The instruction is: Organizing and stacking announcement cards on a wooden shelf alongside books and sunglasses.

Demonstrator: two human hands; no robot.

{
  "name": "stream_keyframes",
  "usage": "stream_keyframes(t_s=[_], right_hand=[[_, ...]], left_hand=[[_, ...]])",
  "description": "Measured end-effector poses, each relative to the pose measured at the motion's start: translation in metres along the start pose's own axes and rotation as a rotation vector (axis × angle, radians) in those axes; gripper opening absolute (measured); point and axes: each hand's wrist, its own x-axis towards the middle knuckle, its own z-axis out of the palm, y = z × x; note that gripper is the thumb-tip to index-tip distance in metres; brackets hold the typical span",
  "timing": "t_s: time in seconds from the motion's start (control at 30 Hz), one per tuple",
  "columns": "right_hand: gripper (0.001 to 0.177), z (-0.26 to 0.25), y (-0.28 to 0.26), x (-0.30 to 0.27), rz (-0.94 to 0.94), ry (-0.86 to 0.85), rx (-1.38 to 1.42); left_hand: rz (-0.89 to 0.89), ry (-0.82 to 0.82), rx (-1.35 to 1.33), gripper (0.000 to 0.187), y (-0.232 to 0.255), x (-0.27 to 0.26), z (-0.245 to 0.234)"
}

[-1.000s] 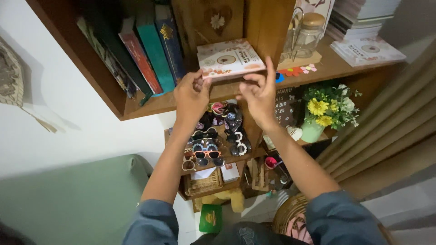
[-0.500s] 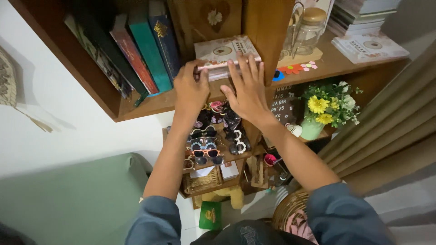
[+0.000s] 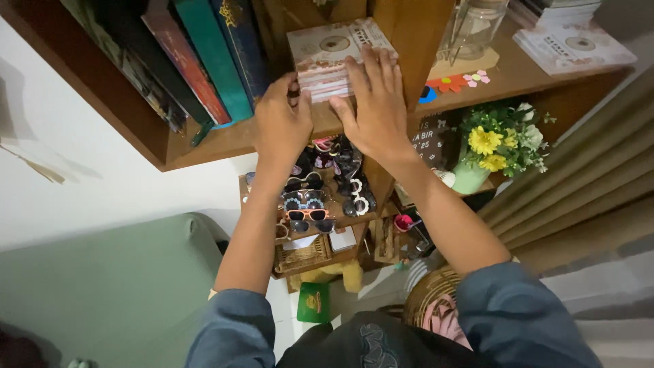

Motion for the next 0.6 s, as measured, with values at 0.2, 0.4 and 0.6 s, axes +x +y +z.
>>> stream_keyframes(t_s=[0.2, 0.4, 0.6], right_hand=[[0.064, 0.0004, -0.0016, -0.0018, -0.012, 0.017, -0.007], [0.063, 0.0021, -0.0019, -0.003, -0.003, 0.017, -0.002], [0.062, 0.0004, -0.0023, -0.0039, 0.0, 0.002, 0.005]], left_hand=[[0.105, -0.028, 0.062, 0.042, -0.0004, 0.0019, -0.0033], [0.052, -0.109, -0.058, 0.047, -0.0023, 0.0031, -0.0059], [0.104, -0.116, -0.081, 0.048, -0.0068, 0.0026, -0.0056]])
